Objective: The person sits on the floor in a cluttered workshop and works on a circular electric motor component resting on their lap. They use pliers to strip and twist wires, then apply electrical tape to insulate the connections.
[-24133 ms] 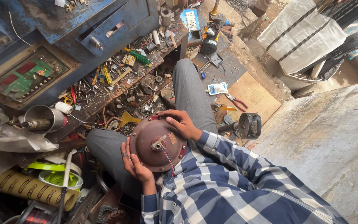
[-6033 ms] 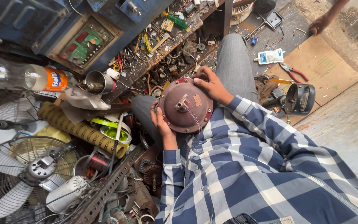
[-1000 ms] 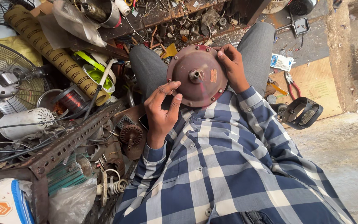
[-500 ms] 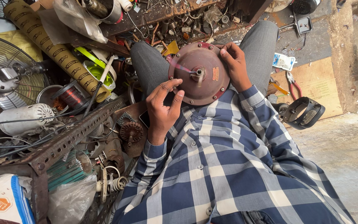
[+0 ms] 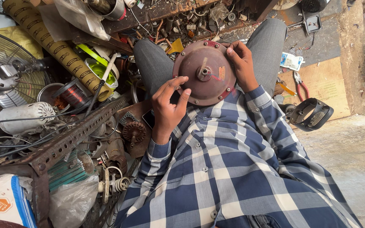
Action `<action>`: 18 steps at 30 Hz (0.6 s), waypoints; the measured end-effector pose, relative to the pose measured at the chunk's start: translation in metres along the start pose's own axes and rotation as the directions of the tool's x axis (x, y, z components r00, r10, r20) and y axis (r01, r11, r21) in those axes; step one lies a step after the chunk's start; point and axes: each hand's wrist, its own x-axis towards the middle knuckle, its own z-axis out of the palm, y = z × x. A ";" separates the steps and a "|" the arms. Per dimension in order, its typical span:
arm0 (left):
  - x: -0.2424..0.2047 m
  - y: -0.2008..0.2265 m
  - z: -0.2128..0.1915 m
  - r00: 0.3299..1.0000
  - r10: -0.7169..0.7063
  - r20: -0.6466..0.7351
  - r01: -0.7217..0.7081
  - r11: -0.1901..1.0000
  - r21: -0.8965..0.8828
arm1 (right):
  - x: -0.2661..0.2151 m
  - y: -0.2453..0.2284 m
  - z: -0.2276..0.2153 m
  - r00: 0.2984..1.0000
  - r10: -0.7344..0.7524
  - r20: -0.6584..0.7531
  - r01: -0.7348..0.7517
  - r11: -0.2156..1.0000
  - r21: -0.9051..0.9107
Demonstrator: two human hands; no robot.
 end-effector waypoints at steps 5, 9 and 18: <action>0.003 -0.009 0.009 0.997 0.079 0.020 -0.080 0.995 0.064 | 0.000 0.006 -0.004 0.999 -0.024 -0.028 0.021 0.995 -0.096; 0.007 -0.016 0.015 0.996 0.082 0.026 -0.085 0.987 0.139 | -0.001 0.006 -0.004 1.000 0.002 -0.016 -0.002 0.999 -0.046; 0.010 -0.024 0.026 0.995 0.022 0.096 -0.030 0.996 0.082 | 0.000 -0.001 0.000 1.000 -0.002 -0.010 0.002 0.999 -0.043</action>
